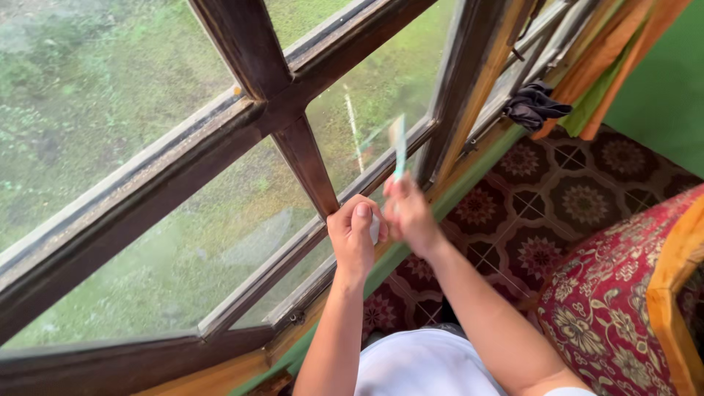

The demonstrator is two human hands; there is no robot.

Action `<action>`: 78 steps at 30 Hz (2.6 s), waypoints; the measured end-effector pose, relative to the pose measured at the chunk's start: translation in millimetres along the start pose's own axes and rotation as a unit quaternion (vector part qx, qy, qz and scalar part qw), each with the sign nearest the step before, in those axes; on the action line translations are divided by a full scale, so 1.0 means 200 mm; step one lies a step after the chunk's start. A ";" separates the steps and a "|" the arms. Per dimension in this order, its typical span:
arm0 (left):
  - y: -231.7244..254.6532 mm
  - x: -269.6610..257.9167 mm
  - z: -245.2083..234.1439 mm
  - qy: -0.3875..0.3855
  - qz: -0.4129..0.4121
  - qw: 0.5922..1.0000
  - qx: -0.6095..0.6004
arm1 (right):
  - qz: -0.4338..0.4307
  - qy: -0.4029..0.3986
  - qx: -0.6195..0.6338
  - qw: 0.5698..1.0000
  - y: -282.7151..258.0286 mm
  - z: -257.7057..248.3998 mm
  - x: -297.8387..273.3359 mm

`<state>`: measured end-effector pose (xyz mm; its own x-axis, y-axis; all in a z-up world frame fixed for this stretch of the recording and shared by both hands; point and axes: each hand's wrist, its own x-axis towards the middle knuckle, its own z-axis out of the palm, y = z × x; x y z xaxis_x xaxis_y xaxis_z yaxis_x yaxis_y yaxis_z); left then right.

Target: The person cleans a window pane and frame by scrubbing the glass and edges with a toothbrush while holding a small container.

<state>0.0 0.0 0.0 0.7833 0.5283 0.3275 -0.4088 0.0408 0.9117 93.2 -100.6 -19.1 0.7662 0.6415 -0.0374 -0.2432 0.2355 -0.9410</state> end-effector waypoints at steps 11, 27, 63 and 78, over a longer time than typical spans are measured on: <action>-0.01 -0.01 -0.02 -0.004 0.013 1.000 -0.011 | -0.015 0.095 0.033 0.995 -0.10 0.06 0.06; 0.02 -0.02 -0.03 -0.001 -0.009 1.000 -0.030 | -0.226 0.048 -0.169 0.958 -0.15 0.03 0.21; 0.00 -0.02 -0.01 0.036 -0.020 0.999 -0.021 | -0.202 0.023 -0.285 0.937 -0.15 0.04 0.14; -0.01 -0.02 0.00 0.035 -0.003 0.999 -0.013 | -0.174 0.063 -0.112 0.976 -0.24 -0.07 0.25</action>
<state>-1.7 -2.3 -2.1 0.7513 0.5867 0.3021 -0.4167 0.0668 0.9066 150.8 -89.1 18.8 0.8497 0.4527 0.2704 0.1711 0.2483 -0.9535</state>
